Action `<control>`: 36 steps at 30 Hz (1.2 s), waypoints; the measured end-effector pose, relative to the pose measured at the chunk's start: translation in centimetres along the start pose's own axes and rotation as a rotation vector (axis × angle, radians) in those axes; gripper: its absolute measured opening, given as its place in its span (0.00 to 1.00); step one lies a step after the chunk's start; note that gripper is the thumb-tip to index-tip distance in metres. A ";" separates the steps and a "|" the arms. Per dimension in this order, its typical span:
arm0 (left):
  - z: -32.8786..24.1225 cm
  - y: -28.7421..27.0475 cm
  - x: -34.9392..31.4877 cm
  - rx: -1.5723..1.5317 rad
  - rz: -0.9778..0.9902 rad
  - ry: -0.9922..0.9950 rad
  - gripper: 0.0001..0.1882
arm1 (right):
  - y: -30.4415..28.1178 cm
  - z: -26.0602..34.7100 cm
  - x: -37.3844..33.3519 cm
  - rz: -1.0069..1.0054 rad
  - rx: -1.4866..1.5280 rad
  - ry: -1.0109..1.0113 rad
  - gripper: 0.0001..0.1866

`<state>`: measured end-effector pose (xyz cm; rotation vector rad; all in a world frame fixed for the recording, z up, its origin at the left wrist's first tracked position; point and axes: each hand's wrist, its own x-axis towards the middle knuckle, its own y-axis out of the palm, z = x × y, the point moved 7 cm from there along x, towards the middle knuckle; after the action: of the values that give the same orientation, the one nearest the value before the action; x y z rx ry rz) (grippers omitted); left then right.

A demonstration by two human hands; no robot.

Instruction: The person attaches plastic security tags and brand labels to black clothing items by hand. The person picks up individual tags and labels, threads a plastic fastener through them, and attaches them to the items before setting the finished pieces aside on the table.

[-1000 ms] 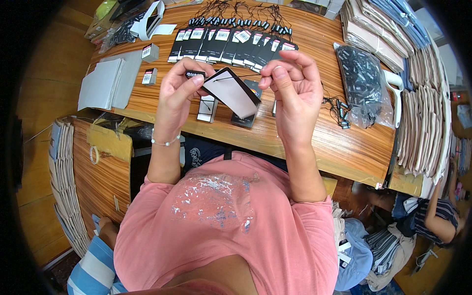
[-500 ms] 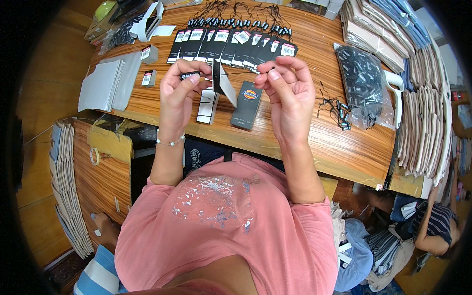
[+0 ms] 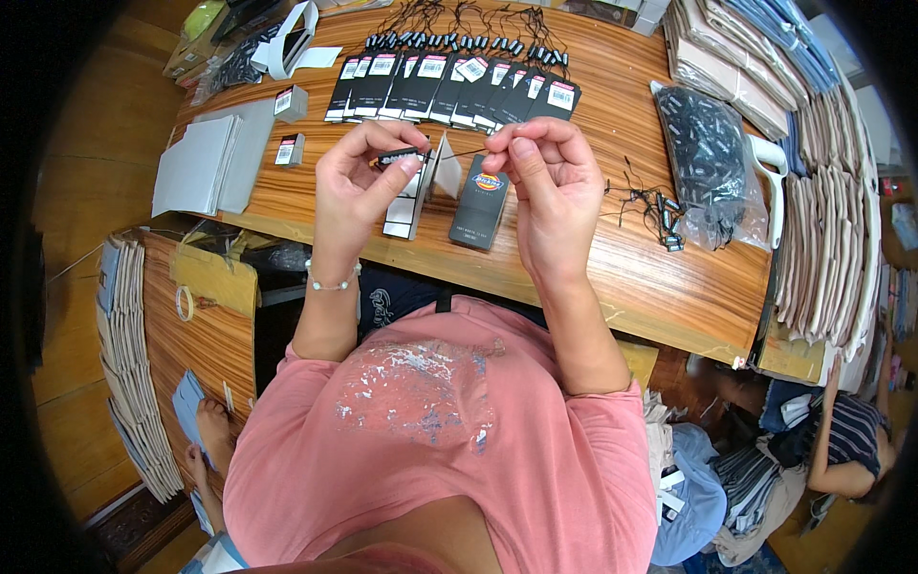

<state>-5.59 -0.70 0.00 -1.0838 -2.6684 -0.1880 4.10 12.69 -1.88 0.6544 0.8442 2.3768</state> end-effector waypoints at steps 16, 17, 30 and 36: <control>0.0 1.2 -0.2 -0.242 0.092 -0.128 0.05 | 1.5 -0.1 -0.7 0.046 -0.184 0.077 0.09; 0.0 1.1 -0.2 -0.180 0.097 -0.099 0.05 | 1.2 -0.1 -0.7 0.053 -0.188 0.070 0.08; -0.8 0.9 0.3 -0.122 0.047 -0.102 0.08 | 2.2 -0.2 -1.1 0.136 -0.325 0.156 0.10; -1.5 1.0 0.1 -0.185 0.063 -0.111 0.08 | 2.3 0.8 -0.9 0.159 -0.450 0.062 0.11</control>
<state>-4.70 -0.28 1.50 -1.2668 -2.7541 -0.3795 4.51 10.93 -0.01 0.4776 0.2655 2.6163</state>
